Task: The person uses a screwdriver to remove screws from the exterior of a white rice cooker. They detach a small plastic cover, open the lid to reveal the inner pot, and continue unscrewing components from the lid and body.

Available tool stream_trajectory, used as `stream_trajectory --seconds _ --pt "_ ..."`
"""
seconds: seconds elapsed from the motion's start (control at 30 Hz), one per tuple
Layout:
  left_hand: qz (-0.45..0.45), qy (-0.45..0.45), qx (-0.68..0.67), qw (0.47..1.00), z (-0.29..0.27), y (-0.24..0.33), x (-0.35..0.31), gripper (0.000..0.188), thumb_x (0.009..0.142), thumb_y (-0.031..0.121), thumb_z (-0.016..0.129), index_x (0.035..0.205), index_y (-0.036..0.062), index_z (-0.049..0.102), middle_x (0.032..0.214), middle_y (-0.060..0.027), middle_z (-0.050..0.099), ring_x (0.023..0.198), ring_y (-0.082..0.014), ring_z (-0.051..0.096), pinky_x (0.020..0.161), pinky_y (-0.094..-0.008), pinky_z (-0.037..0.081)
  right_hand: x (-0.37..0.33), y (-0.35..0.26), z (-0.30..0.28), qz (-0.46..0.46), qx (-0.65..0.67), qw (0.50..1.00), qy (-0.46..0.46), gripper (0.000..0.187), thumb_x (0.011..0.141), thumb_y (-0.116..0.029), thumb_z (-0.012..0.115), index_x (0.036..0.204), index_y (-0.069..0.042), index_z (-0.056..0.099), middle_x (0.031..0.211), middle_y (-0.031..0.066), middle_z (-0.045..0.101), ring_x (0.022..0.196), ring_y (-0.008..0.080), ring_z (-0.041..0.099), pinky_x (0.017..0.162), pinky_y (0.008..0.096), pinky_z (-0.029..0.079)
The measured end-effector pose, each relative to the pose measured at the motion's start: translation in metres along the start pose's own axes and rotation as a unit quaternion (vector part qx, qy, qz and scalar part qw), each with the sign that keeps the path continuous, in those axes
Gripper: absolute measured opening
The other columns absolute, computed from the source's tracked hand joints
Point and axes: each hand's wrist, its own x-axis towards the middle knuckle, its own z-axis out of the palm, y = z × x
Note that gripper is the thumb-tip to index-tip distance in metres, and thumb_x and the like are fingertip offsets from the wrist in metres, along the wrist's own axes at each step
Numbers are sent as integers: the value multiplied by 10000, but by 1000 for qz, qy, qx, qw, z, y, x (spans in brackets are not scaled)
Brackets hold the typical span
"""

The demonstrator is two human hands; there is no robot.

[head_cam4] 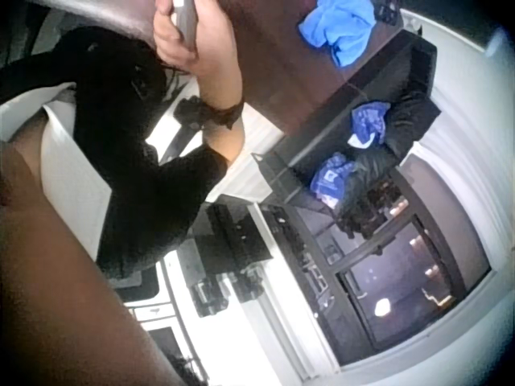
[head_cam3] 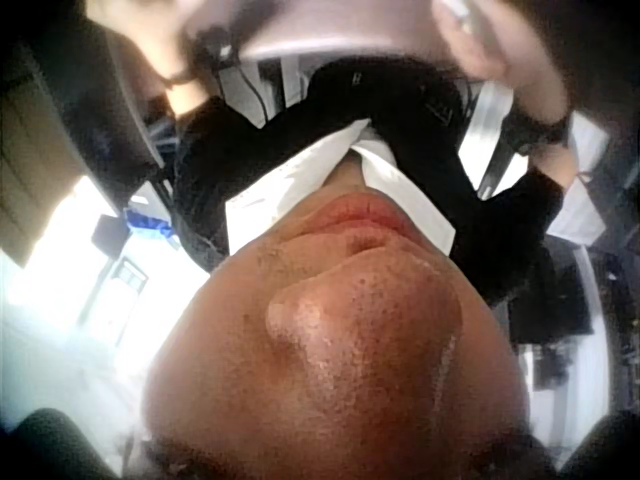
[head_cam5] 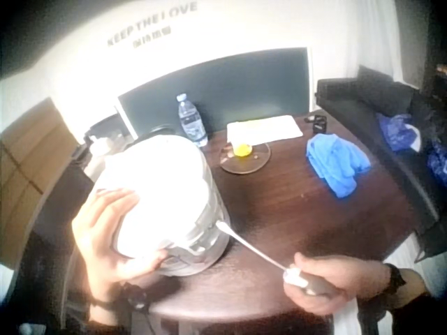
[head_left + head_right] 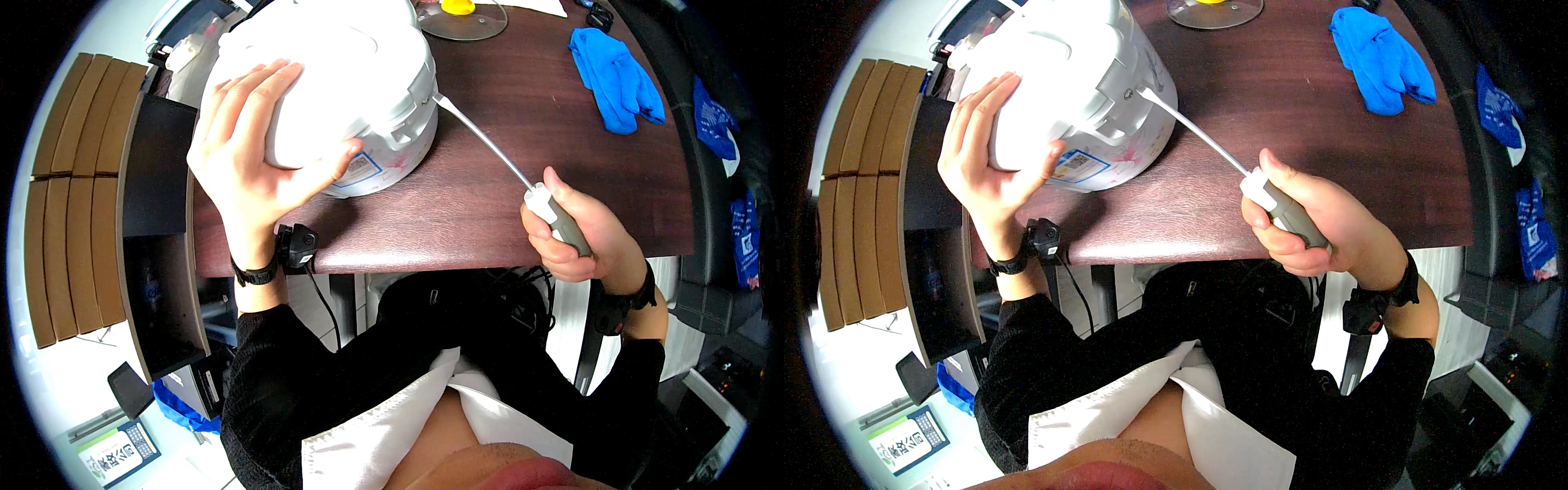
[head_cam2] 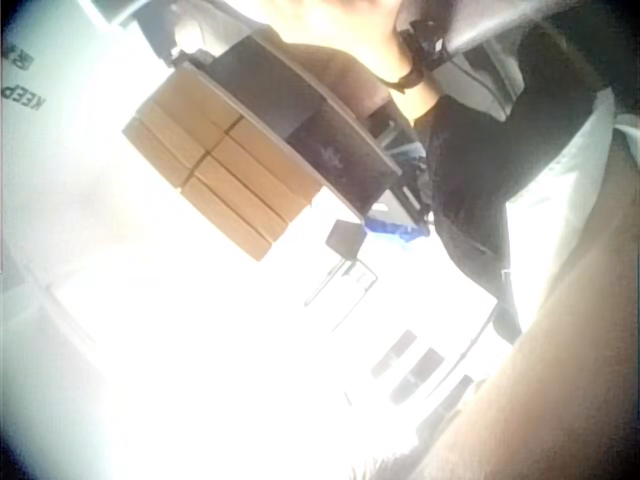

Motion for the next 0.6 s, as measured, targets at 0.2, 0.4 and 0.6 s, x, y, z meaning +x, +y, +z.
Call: stream_trajectory --seconds 0.2,0.4,0.6 --pt "3 6 1 1000 2 -2 -1 623 691 487 785 1066 -3 699 1042 -166 702 976 -285 680 849 -389 534 4 4 0 3 55 997 -56 640 1018 -571 152 817 -50 463 492 43 428 269 99 315 234 235 248" --pt "5 6 2 1000 1 -3 -1 620 688 484 785 1063 -2 700 1040 -165 704 975 -282 682 850 -389 534 4 3 2 15 80 994 -71 634 1018 -569 153 823 -47 455 496 49 430 268 105 315 231 237 247" --pt "3 2 4 1000 -1 -2 -2 614 681 465 794 1061 -8 699 1038 -167 704 973 -287 682 853 -390 532 4 11 13 24 145 988 -44 618 1009 -590 160 874 -58 445 516 51 428 281 106 328 229 233 243"
